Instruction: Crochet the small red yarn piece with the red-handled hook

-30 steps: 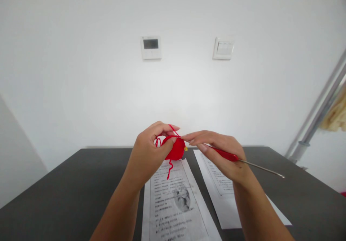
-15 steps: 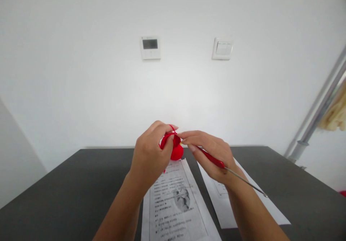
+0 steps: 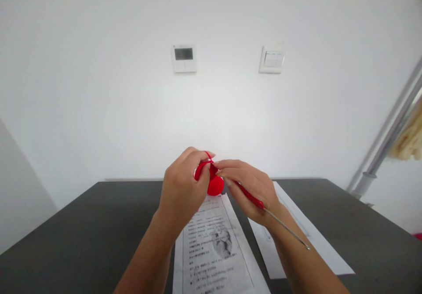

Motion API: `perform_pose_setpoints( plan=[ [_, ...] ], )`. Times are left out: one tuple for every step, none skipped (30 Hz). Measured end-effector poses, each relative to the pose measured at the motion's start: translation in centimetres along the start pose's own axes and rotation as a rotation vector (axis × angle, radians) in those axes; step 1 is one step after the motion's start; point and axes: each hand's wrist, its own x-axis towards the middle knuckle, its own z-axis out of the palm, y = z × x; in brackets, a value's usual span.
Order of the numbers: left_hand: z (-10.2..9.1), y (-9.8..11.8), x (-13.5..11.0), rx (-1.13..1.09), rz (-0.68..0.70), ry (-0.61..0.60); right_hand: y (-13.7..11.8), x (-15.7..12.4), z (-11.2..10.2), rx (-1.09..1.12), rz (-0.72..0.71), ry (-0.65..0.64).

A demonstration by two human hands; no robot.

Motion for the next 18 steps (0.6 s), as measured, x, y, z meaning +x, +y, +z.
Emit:
perform_pose_setpoints(
  plan=[
    [0.0,0.1,0.0,-0.008,0.002,-0.004,0.0,0.0,0.1,0.004,0.001,0.013],
    [0.1,0.3,0.0,-0.021,0.003,-0.009,0.0,0.0,0.2,0.012,0.01,0.027],
    [0.1,0.4,-0.1,-0.038,0.002,-0.013,0.1,0.0,0.2,0.021,0.024,0.043],
    [0.1,0.6,-0.1,-0.056,-0.006,-0.015,0.1,0.0,0.3,0.031,0.04,0.056],
    [0.1,0.7,-0.1,-0.074,-0.021,-0.012,0.1,-0.1,0.3,0.042,0.057,0.068],
    [0.1,0.8,-0.1,-0.097,-0.043,-0.005,0.2,-0.1,0.3,0.051,0.07,0.079],
    [0.1,0.8,-0.1,-0.123,-0.073,0.002,0.2,-0.1,0.3,0.055,0.079,0.092],
    [0.0,0.8,-0.1,-0.156,-0.11,0.01,0.3,-0.2,0.3,0.055,0.083,0.108],
    [0.0,0.7,-0.1,-0.199,-0.152,0.017,0.4,-0.2,0.2,0.05,0.083,0.122],
    [0.0,0.6,-0.1,-0.255,-0.201,0.019,0.4,-0.2,0.2,0.042,0.082,0.132],
    [-0.1,0.4,-0.1,-0.32,-0.253,0.015,0.5,-0.2,0.2,0.035,0.078,0.137],
    [-0.1,0.2,0.0,-0.39,-0.306,0.006,0.5,-0.2,0.1,0.029,0.075,0.135],
    [-0.1,0.0,0.0,-0.462,-0.357,-0.006,0.5,-0.2,0.0,0.028,0.076,0.126],
    [-0.2,-0.3,0.1,-0.533,-0.403,-0.02,0.6,-0.2,0.0,0.032,0.08,0.115],
    [-0.2,-0.4,0.1,-0.598,-0.443,-0.036,0.6,-0.2,-0.1,0.038,0.089,0.103],
    [-0.2,-0.6,0.2,-0.658,-0.482,-0.054,0.6,-0.2,-0.2,0.047,0.099,0.091],
    [-0.2,-0.7,0.3,-0.715,-0.519,-0.074,0.7,-0.2,-0.3,0.058,0.107,0.081],
    [-0.2,-0.8,0.4,-0.77,-0.555,-0.096,0.7,-0.1,-0.4,0.071,0.115,0.075]
  ],
)
